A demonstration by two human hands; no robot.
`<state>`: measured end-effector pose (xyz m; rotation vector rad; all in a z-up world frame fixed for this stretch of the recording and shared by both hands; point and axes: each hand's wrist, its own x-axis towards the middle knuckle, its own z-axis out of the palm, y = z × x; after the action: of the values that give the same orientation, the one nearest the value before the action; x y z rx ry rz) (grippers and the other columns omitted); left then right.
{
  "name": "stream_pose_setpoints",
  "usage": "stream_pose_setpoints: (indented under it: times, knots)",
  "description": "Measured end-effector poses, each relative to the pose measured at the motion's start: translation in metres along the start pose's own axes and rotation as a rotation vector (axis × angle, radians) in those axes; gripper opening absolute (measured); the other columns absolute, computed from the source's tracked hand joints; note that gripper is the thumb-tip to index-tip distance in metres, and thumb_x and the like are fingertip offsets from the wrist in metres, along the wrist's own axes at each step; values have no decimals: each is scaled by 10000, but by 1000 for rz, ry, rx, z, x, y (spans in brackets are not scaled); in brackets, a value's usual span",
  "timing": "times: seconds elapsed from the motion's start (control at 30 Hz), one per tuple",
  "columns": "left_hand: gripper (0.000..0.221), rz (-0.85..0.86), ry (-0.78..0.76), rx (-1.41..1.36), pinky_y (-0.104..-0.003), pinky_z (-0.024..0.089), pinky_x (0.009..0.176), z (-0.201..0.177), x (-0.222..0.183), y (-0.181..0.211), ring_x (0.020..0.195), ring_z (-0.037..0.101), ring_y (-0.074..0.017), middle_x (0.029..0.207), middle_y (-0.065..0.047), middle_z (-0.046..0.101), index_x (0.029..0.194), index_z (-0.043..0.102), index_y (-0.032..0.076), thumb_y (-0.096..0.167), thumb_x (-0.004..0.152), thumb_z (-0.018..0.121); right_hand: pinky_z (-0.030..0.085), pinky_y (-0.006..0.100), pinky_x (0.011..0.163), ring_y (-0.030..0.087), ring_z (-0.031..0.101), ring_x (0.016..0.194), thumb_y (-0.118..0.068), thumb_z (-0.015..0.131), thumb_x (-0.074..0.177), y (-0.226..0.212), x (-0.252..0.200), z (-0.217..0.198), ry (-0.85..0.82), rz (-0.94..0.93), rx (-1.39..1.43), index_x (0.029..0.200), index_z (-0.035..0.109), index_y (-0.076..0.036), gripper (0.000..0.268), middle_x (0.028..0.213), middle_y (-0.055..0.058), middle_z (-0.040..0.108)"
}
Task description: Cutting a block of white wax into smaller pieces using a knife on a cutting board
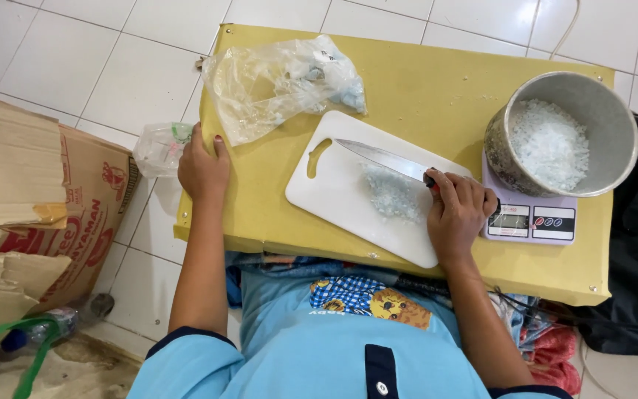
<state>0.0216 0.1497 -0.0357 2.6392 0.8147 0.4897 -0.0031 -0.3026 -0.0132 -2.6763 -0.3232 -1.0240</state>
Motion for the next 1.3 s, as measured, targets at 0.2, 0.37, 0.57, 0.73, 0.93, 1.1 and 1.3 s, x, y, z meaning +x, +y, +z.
stream_pose_setpoints:
  times: [0.2,0.37,0.57,0.73,0.93,1.1,1.3]
  knots:
    - [679,-150,-248,134,-810,56,1095,-8,7,29,1459,147,-625,1624,-304,180,1646,164,197,500,1065,342,345,371,979,183,636,1021,-282,668,1066,0,2,-1,5,-4,1,1201,757,-291,161,1010,-28,689]
    - [633,480,95,-318,-613,92,1236,-22,20,193,1508,52,-346,1625,-97,16,1635,78,181,216,1110,429,344,403,916,246,616,1007,-11,681,987,-11,18,-18,-25,-53,37,1192,760,-186,281,1060,-1,690]
    - [528,1036,-499,-405,-461,428,1048,117,47,373,1300,521,-302,1419,-153,549,1421,499,19,369,1038,403,341,395,958,250,610,1002,-30,664,1007,-12,18,-19,-65,-64,44,1186,777,-190,266,1055,10,699]
    - [576,1039,-669,-54,-567,238,1162,201,39,433,1456,282,-303,1544,-146,384,1482,375,42,410,1042,327,321,394,1008,233,609,1011,-41,656,989,-12,16,-19,-77,-30,11,1201,762,-222,298,1052,-10,689]
    - [598,854,-743,-22,-565,256,1145,207,23,454,1237,542,-278,1397,-49,559,1328,581,183,492,979,206,353,403,977,243,610,992,-59,576,1032,-13,21,-22,-72,-26,58,1203,750,-206,285,1062,7,687]
    - [622,829,-680,-64,-487,390,1009,226,24,451,1136,594,-280,1291,-29,634,1248,653,199,525,953,213,361,404,974,247,612,992,-31,571,1023,-12,19,-21,-82,-43,42,1207,748,-196,304,1060,19,687]
    - [595,810,-690,-79,-507,349,1034,226,23,449,1157,564,-298,1274,-15,626,1225,645,207,502,942,213,347,406,982,235,606,985,0,593,1002,-11,20,-21,-85,-34,33,1208,753,-207,333,1056,6,687]
